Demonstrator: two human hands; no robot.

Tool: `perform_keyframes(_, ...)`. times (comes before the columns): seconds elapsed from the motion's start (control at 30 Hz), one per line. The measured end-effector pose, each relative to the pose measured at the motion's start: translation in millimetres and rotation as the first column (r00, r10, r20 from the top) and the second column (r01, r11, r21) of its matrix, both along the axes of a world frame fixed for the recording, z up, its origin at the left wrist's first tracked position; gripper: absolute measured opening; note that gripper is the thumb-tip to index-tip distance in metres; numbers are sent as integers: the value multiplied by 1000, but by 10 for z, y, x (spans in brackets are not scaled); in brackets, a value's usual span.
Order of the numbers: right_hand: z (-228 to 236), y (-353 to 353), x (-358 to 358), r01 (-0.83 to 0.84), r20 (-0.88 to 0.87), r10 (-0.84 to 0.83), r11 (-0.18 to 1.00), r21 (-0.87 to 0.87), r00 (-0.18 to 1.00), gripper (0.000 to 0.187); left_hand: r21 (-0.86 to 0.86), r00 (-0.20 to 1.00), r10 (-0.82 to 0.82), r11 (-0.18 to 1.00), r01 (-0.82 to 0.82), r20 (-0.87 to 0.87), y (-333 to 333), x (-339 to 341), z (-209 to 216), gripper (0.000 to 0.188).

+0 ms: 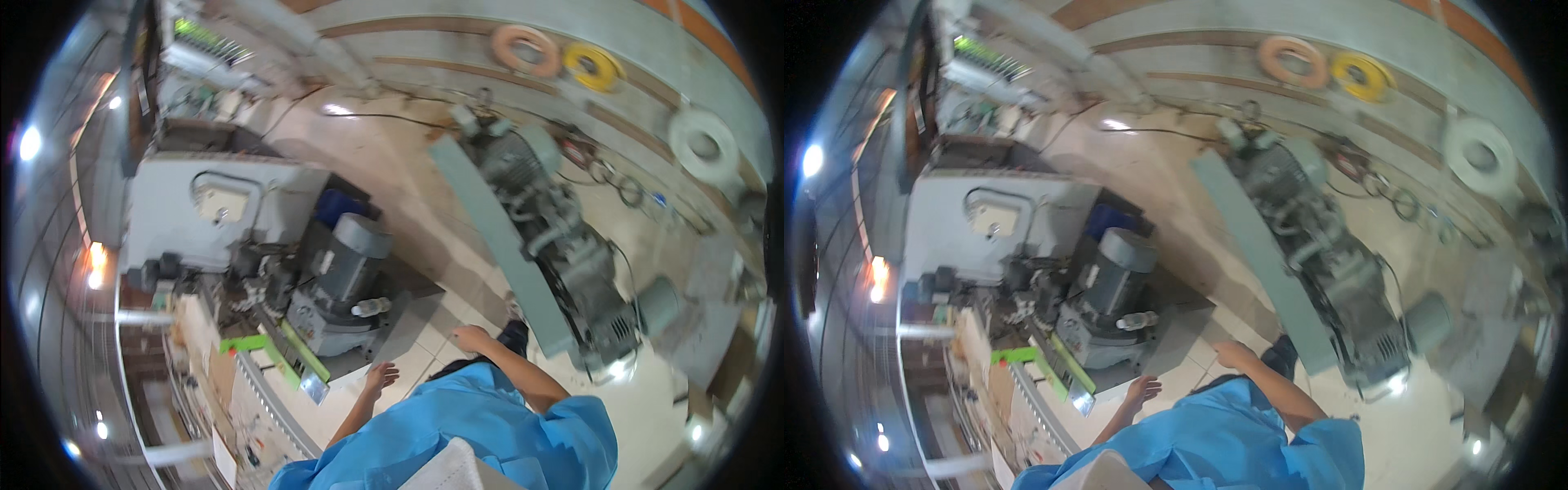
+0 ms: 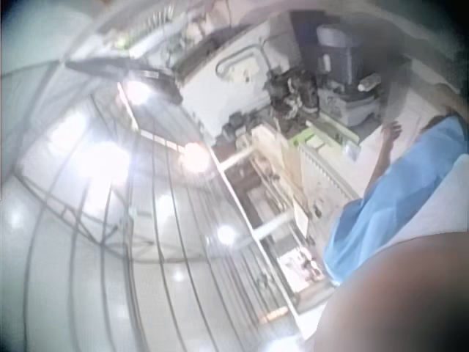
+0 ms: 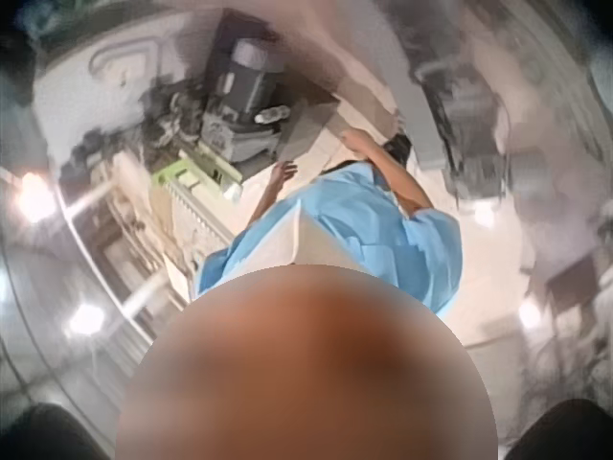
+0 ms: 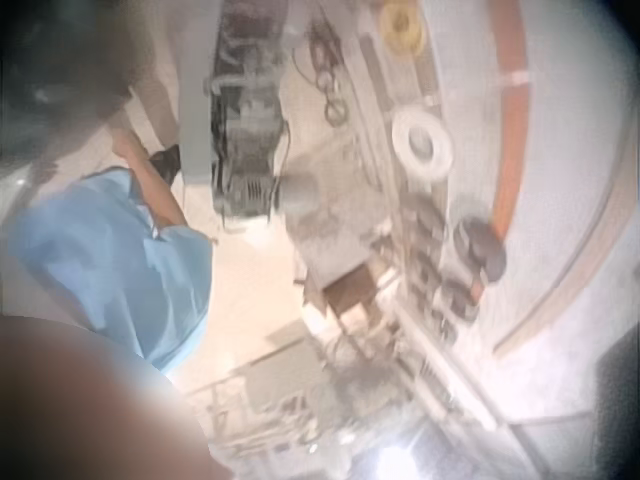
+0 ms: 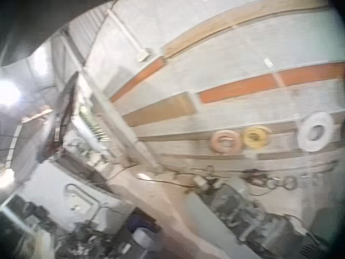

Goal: The person retrieves a boxed heat gun from a shelf, opens the box, and removes the tool and its packaging. The person then unwraps the heat gun, coils the power cord, and plugs it into an extension cord.

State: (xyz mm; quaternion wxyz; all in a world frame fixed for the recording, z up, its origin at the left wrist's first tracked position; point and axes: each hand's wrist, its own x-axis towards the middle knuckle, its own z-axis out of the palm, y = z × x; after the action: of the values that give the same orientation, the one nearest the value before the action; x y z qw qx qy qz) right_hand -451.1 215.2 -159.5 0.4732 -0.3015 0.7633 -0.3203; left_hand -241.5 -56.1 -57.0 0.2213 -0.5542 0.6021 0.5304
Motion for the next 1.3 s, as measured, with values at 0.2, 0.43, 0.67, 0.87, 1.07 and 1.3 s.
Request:
perform_keyframes(0.2, -218, -22, -272, 21, 76, -20, 1000, -13, 997, 37, 32, 938, 36, 999, -27, -344, 446, -746, 230, 49)
perform_keyframes(0.43, -405, -23, -234, -79, 120, 68, 993, 93, 990, 36, 57, 966, -95, 992, 112, -240, 921, -599, 127, 46)
perform_keyframes(0.67, -648, 20, -177, -199, 57, 194, 975, 97, 979, 32, 43, 988, 106, 993, -112, 117, 920, 341, -123, 40)
perform_keyframes(0.87, -656, -248, -532, -130, 71, 121, 983, 131, 990, 35, -54, 997, 1, 999, 4, 80, 904, 645, -203, 39)
perform_keyframes(1.07, -598, -445, -975, 109, 28, -116, 979, 172, 993, 39, 42, 993, -91, 995, 88, 71, 687, -40, -442, 45)
perform_keyframes(1.3, -474, -707, -1587, -125, 59, 112, 926, 356, 992, 44, 220, 960, -203, 945, 243, -192, 180, -1411, -349, 45)
